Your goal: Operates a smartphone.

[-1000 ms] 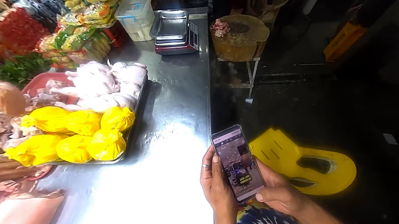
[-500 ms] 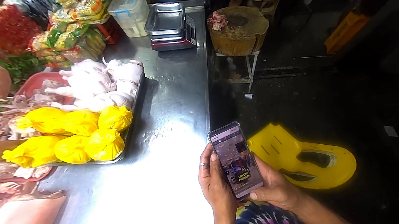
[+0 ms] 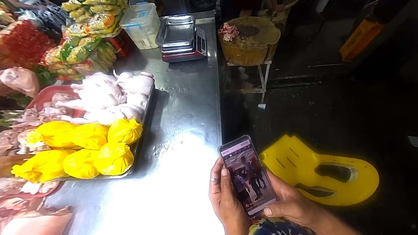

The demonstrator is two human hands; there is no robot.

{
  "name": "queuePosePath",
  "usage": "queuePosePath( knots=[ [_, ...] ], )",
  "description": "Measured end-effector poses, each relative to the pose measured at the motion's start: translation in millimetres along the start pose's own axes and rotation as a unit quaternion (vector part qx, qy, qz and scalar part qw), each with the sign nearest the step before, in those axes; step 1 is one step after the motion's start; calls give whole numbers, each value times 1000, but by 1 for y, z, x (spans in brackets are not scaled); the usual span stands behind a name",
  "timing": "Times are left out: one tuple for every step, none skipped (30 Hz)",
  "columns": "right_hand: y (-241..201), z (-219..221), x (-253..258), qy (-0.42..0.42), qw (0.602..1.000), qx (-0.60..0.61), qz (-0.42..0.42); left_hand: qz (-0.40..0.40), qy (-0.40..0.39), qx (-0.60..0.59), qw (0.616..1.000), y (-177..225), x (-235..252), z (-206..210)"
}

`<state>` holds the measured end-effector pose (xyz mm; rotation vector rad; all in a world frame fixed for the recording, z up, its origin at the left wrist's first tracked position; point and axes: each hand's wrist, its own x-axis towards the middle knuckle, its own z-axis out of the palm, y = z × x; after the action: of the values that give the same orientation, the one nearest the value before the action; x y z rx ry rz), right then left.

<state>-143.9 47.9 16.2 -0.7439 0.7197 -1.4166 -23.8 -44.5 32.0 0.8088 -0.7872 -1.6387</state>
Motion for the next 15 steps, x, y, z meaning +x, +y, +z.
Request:
queuePosePath(
  knots=[
    [0,0,0,0,1000,2,1,0,0,-1,1000,0,0,0],
    [0,0,0,-1,1000,3,2,0,0,-3,1000,1,0,0],
    [-1,0,-1,-4,1000,2,6,-1,0,-4,1000,1,0,1],
    [-2,-1,-1,-6,1000,1,13,-2,-1,-5,1000,2,0,1],
    [-3,-1,-2,-6,1000,0,21,-2,-4,-6,1000,2,-1,1],
    [-3,-2,-2,-6,1000,2,27,-1,-5,-8,1000,2,-1,1],
    [-3,-3,-3,-11,999,8,30,-1,-8,-9,1000,3,-1,1],
    [-2,-4,-4,-19,999,16,31,-1,-10,-8,1000,3,-1,1],
    [-2,-6,-4,-29,999,24,31,-3,-12,-4,1000,3,-1,1],
    [-1,-8,-5,-40,998,29,32,-6,-13,1,1000,4,-1,0],
    [-1,-9,-5,-50,998,34,32,-7,-12,5,1000,4,-1,0],
    [-1,-10,-6,-57,997,36,32,-8,-14,9,1000,5,-1,0],
    [-1,-11,-7,-61,997,40,32,-9,-16,10,1000,5,-1,0],
    [-1,-12,-7,-62,997,45,32,-9,-21,11,1000,6,-1,0],
    [-1,-12,-7,-65,996,50,30,-9,-23,12,1000,6,-1,0]
  ],
)
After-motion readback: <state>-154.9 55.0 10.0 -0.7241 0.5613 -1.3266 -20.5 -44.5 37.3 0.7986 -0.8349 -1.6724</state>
